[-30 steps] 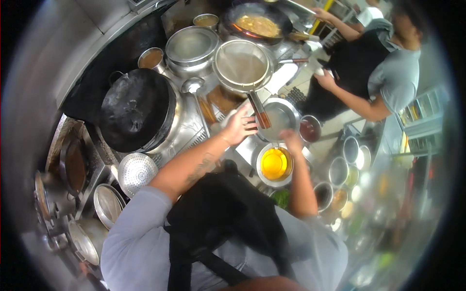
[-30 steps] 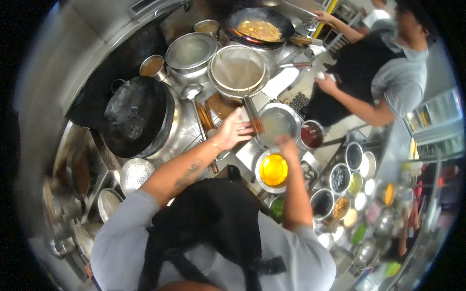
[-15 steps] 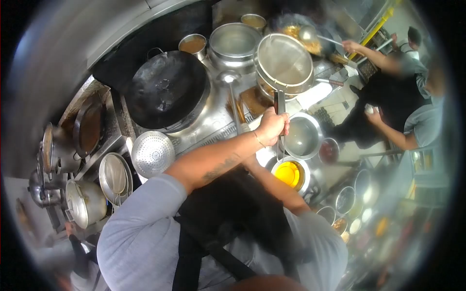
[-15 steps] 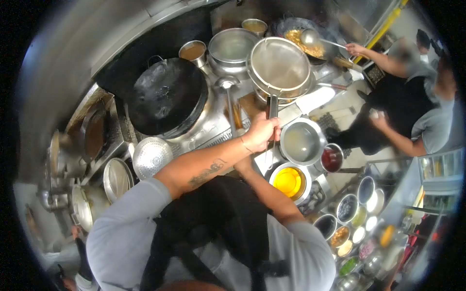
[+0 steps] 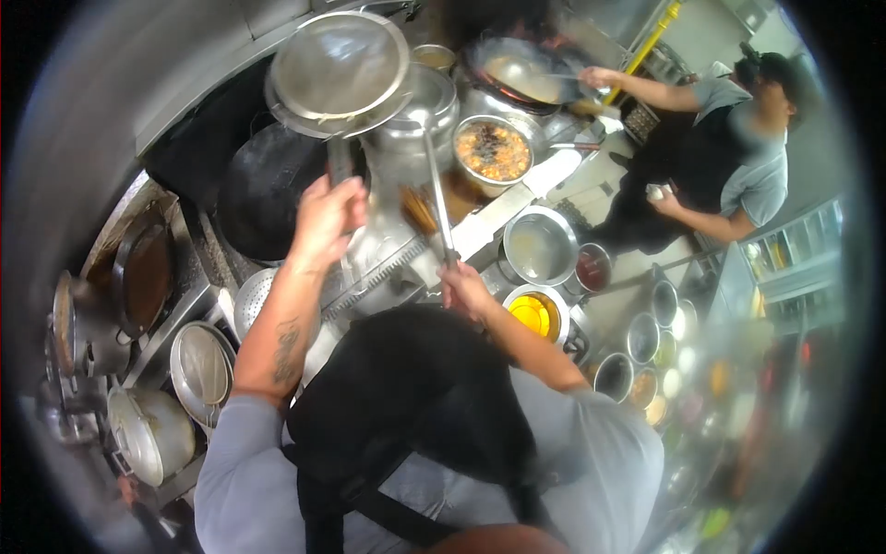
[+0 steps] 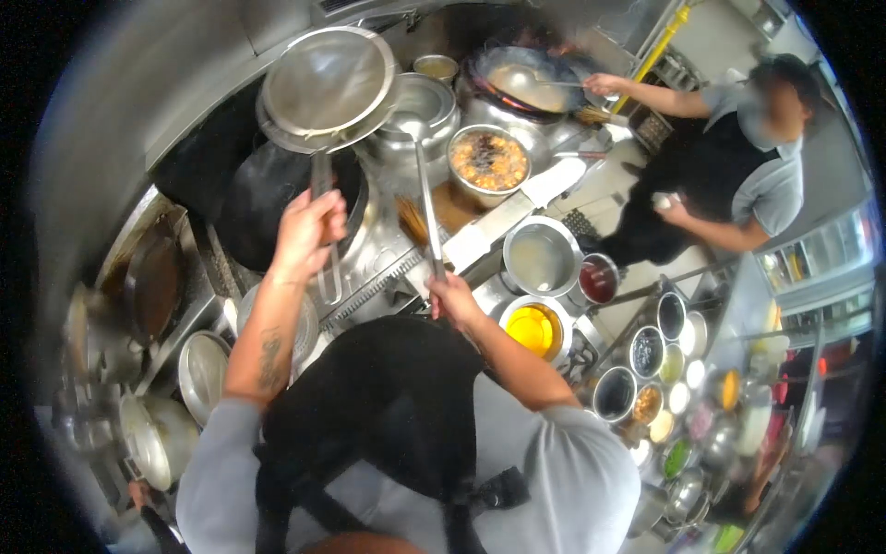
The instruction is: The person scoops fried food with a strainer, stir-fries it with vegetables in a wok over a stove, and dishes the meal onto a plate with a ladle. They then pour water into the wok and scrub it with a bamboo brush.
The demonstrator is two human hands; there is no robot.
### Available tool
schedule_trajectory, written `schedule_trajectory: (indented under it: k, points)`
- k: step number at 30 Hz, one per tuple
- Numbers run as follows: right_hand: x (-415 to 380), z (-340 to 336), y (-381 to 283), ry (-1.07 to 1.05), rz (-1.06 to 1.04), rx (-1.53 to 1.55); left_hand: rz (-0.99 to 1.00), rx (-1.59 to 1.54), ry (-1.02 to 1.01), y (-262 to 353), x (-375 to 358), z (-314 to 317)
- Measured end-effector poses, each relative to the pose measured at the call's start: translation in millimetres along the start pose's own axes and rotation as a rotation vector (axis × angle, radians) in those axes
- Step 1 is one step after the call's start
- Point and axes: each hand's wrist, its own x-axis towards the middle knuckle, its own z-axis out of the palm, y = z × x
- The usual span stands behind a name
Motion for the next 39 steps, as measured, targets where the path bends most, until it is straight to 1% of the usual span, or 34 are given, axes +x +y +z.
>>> schedule_trajectory:
  k: [1, 2, 4, 6, 8, 10, 12, 13, 14, 16, 21, 23, 26, 27, 29, 30, 32, 33, 35, 36, 38, 39]
  points:
    - [-1, -6, -8, 0.009, -0.004, -0.006, 0.033, -0.008, 0.033, 1, -6, -16]
    - [-2, -12, -18, 0.040, -0.080, -0.071, 0.059, -0.010, 0.092, 6, -15, -26]
    - [-5, -28, -46, 0.103, -0.224, -0.209, 0.076, -0.031, 0.122, 6, -21, -57]
    - [-20, -40, -96, 0.266, -0.293, -0.472, 0.089, -0.055, 0.175, 7, -29, -79]
    - [-19, -86, -117, 0.519, -0.677, -1.333, 0.099, -0.058, 0.212, 5, -34, -99]
    - [-46, -89, -159, 0.609, -0.381, -1.464, 0.102, -0.078, 0.248, 5, -42, -105]
    - [-56, -94, -182, 0.630, -0.249, -1.645, 0.122, -0.137, 0.293, 1, -46, -111]
    - [-51, -106, -185, 0.643, -0.220, -1.719, 0.120, -0.150, 0.300, -3, -47, -115]
    - [-48, -116, -186, 0.644, -0.218, -1.733, 0.118, -0.164, 0.300, -6, -49, -119]
    - [-42, -127, -193, 0.649, -0.111, -1.810, 0.145, -0.167, 0.279, -11, -51, -122]
    - [-30, -141, -202, 0.599, -0.135, -1.890, 0.130, -0.199, 0.310, -15, -63, -121]
    - [-28, -146, -205, 0.596, -0.232, -1.848, 0.140, -0.193, 0.314, -20, -65, -122]
    - [-37, -137, -210, 0.544, -0.222, -1.818, 0.130, -0.189, 0.332, -24, -70, -119]
    - [-35, -145, -207, 0.538, -0.219, -1.821, 0.127, -0.191, 0.337, -25, -72, -119]
    - [-34, -163, -201, 0.471, -0.405, -1.771, 0.128, -0.214, 0.327, -28, -74, -117]
    - [-37, -157, -203, 0.467, -0.403, -1.776, 0.126, -0.219, 0.330, -29, -74, -117]
    - [-43, -146, -206, 0.457, -0.213, -1.589, 0.114, -0.231, 0.340, -32, -76, -116]
    - [-46, -138, -210, 0.455, -0.211, -1.593, 0.112, -0.234, 0.343, -33, -77, -116]
    - [-50, -121, -219, 0.359, 0.080, -1.092, 0.112, -0.243, 0.346, -33, -77, -116]
    - [-53, -110, -224, 0.358, 0.082, -1.095, 0.111, -0.245, 0.349, -33, -77, -116]
    - [-58, -94, -230, 0.340, 0.117, -0.875, 0.114, -0.250, 0.356, -35, -76, -116]
    - [-56, -96, -233, 0.339, 0.118, -0.875, 0.113, -0.250, 0.357, -34, -76, -116]
